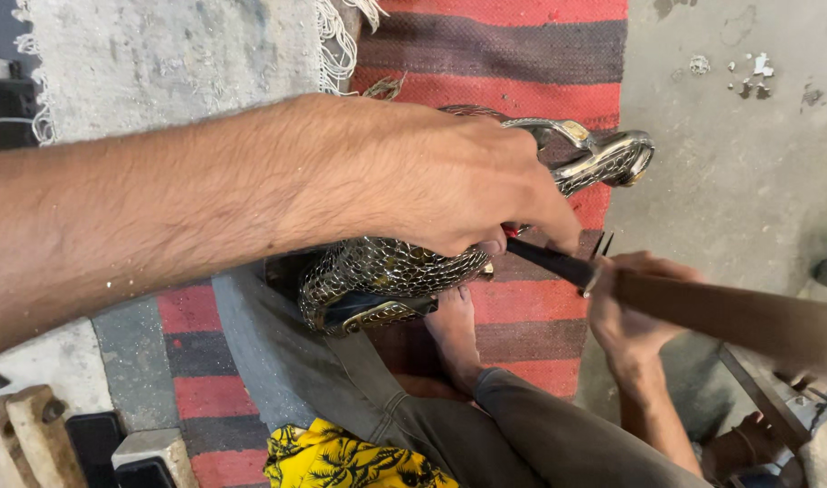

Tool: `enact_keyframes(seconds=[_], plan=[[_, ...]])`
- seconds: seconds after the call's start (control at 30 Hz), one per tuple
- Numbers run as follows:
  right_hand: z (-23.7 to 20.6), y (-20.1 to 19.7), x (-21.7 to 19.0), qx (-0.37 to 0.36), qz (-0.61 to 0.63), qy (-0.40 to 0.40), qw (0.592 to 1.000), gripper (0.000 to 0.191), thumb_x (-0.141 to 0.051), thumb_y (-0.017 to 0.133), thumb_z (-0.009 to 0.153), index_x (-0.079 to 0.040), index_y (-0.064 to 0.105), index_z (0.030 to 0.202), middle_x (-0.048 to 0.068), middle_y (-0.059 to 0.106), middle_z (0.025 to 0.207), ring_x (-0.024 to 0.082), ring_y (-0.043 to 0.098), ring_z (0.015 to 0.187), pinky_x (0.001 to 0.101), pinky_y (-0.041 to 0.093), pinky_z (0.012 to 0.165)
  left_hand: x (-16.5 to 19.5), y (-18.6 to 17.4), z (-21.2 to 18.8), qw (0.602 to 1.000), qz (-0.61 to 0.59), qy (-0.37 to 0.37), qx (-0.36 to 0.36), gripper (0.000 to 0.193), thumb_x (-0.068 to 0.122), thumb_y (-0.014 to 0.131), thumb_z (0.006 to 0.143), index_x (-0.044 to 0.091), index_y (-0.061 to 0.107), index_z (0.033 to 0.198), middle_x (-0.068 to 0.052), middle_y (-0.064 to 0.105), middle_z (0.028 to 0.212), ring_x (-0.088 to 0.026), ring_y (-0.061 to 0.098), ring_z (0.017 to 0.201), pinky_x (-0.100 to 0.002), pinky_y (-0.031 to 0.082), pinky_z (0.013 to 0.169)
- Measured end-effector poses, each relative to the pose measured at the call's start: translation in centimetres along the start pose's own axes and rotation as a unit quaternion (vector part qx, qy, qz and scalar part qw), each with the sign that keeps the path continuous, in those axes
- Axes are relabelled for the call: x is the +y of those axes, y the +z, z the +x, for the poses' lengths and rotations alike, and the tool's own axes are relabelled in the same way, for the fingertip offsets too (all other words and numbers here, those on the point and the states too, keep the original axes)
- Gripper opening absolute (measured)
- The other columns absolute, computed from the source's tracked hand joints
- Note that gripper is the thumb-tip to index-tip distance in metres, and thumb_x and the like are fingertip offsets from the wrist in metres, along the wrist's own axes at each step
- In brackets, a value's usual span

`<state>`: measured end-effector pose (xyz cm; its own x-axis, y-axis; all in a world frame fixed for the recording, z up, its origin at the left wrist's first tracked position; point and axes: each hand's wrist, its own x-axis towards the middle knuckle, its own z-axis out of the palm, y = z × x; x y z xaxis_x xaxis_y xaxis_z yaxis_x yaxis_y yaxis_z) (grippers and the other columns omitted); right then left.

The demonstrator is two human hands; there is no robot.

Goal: The person sits on the floor holding a decorative metal animal sculpture on their lap. They position a punch or chisel against the sculpture's surface with one hand and strike it with a mallet held in the other hand, working detail into the figure and repositioning the tool and sculpture as they go.

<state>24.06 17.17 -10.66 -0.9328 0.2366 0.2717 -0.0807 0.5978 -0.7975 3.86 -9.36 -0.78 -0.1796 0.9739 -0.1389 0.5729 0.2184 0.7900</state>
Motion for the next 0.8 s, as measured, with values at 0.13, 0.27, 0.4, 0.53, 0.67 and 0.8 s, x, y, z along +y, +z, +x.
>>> enact_keyframes(seconds=[0.13,0.27,0.4,0.53,0.67,0.8], plan=[[1.4,0.3,-1.9,0.002,0.040,0.061,0.997,0.026,0.000,0.078,0.093,-0.006,0.053,0.096,0.009,0.067,0.073,0.016,0.063,0.057,0.0319,0.055,0.057,-0.2,0.8,-1.0,0.985,0.049,0.093,0.136,0.044,0.012,0.077,0.082,0.024,0.070,0.124,-0.010,0.073,0.095,-0.034,0.071,0.088,-0.048,0.057,0.070],[3.2,-0.6,-3.3,-0.074,-0.158,-0.130,0.976,0.028,0.005,0.075,0.089,0.004,0.059,0.112,0.018,0.069,0.091,0.022,0.068,0.071,0.0377,0.055,0.065,0.3,1.3,-1.9,0.985,0.037,0.036,0.162,0.044,0.011,0.075,0.084,0.022,0.068,0.127,-0.014,0.074,0.088,-0.036,0.071,0.083,-0.050,0.056,0.069],[5.2,-2.2,-4.0,-0.052,-0.024,0.086,0.995,0.023,-0.004,0.077,0.087,-0.006,0.058,0.098,0.007,0.065,0.075,0.015,0.067,0.065,0.0311,0.055,0.062,1.3,1.8,-2.8,0.981,-0.064,-0.047,0.179,0.039,0.008,0.070,0.090,0.020,0.068,0.128,-0.014,0.076,0.091,-0.031,0.075,0.078,-0.047,0.057,0.068],[8.3,-4.5,-5.0,-0.166,-0.218,-0.051,0.960,0.026,-0.003,0.081,0.094,-0.001,0.057,0.082,0.014,0.062,0.070,0.024,0.065,0.062,0.0345,0.051,0.064,1.7,2.6,-4.0,0.970,-0.050,-0.053,0.234,0.036,0.010,0.073,0.092,0.011,0.067,0.128,-0.017,0.075,0.093,-0.034,0.074,0.083,-0.048,0.056,0.071],[10.4,-5.1,-6.9,-0.211,-0.230,-0.056,0.948,0.027,-0.009,0.080,0.099,0.001,0.057,0.091,0.012,0.060,0.072,0.020,0.064,0.061,0.0320,0.051,0.063,2.5,4.3,-4.8,0.936,-0.044,-0.012,0.350,0.036,0.009,0.073,0.096,0.007,0.065,0.130,-0.016,0.076,0.107,-0.032,0.076,0.091,-0.044,0.061,0.080],[12.9,-5.4,-8.9,-0.248,-0.269,-0.057,0.929,0.030,-0.008,0.085,0.080,0.005,0.061,0.092,0.015,0.059,0.066,0.024,0.058,0.054,0.0365,0.049,0.058,4.0,6.8,-5.6,0.863,-0.156,-0.104,0.469,0.036,0.004,0.071,0.101,0.003,0.059,0.135,-0.014,0.075,0.114,-0.022,0.080,0.098,-0.031,0.065,0.079]])
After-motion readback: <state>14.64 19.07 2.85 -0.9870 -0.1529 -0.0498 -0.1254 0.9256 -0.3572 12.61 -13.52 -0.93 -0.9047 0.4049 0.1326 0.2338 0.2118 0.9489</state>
